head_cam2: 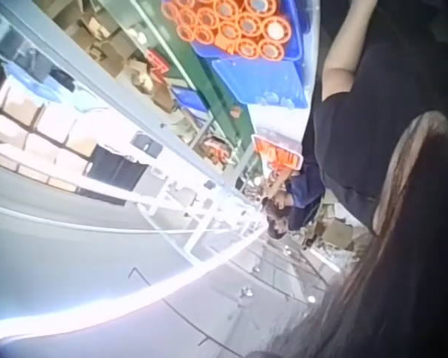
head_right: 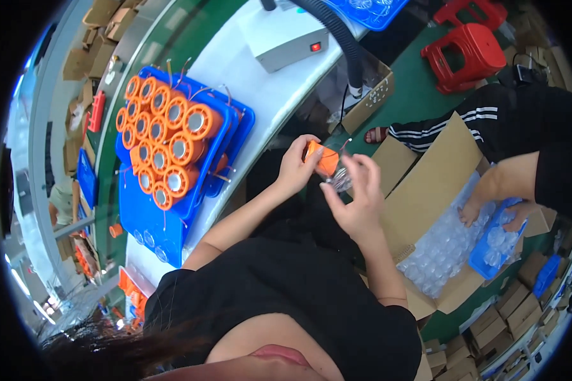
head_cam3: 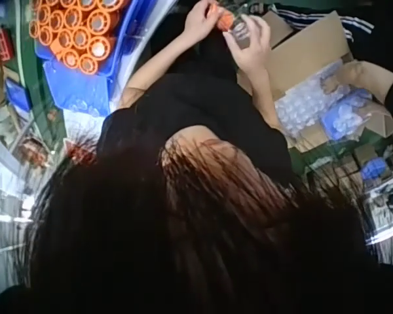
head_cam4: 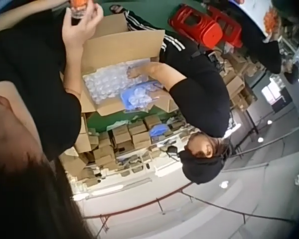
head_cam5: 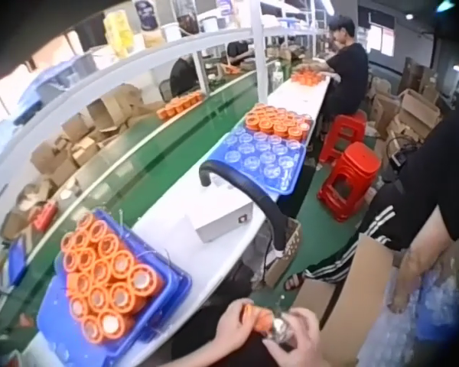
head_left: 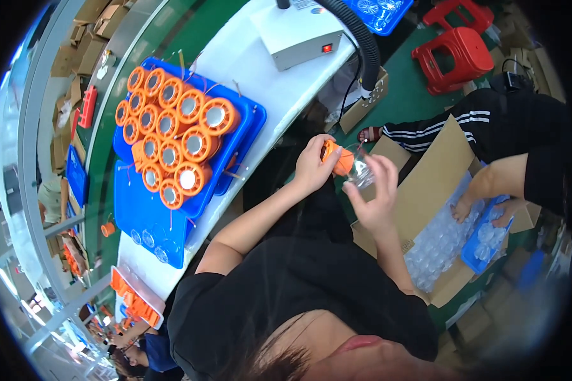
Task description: The person assembles orange electrical components into clear plastic housings by hand, taking the components from blue trays and inserting them into the housings on a factory production line.
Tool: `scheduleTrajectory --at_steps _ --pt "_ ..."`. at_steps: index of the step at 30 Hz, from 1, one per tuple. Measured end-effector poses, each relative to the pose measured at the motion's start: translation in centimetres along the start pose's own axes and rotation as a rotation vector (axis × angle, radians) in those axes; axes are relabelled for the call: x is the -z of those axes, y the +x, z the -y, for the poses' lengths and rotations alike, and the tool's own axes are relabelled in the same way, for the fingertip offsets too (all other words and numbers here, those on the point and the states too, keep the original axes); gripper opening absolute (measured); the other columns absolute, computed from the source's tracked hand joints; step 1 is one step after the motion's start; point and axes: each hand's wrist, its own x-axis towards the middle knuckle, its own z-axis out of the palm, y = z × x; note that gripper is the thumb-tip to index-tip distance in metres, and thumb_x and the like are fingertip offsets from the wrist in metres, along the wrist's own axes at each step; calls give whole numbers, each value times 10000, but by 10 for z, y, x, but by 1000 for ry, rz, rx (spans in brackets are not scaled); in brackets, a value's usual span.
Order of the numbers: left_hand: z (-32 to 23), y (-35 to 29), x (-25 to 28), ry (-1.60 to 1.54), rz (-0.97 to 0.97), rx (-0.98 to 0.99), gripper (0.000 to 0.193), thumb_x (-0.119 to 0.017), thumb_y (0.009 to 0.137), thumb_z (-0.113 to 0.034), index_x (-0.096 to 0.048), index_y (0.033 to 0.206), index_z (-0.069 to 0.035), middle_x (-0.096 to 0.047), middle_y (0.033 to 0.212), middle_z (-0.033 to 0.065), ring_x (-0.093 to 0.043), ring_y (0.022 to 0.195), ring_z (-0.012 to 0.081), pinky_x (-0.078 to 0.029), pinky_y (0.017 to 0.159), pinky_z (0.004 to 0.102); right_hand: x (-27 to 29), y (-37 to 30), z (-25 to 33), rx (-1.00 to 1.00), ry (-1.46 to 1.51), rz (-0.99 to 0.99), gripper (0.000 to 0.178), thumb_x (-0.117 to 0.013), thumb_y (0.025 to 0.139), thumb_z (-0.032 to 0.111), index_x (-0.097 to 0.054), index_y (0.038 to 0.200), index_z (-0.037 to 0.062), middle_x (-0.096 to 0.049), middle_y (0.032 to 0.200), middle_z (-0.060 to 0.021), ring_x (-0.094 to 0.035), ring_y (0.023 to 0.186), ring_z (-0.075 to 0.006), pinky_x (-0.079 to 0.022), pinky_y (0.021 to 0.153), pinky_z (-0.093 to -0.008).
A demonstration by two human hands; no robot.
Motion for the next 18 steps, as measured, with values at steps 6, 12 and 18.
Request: scheduleTrajectory --at_steps 6,12,18 --pt "-6 -87 83 -51 -70 -298 317 -578 718 -209 -486 954 -19 -490 874 131 -525 739 263 -423 655 310 -18 -48 59 -432 447 -4 380 -541 794 154 -444 1139 26 -449 1083 -133 -554 828 -182 -473 596 -265" --pt "8 -163 156 -101 -143 -611 343 -586 679 -170 -480 958 -1 -477 884 151 -513 755 277 -421 663 320 -51 -95 128 -614 840 236 405 -441 859 207 -371 1217 31 -510 1054 -94 -561 810 -122 -480 547 -205" --pt "23 -225 210 -298 -157 -630 336 -529 689 -160 -464 973 7 -467 886 165 -498 785 291 -417 679 327 -86 -133 199 -510 948 358 429 -455 852 219 -366 1206 -6 -527 1030 -89 -564 802 -114 -474 506 -207"
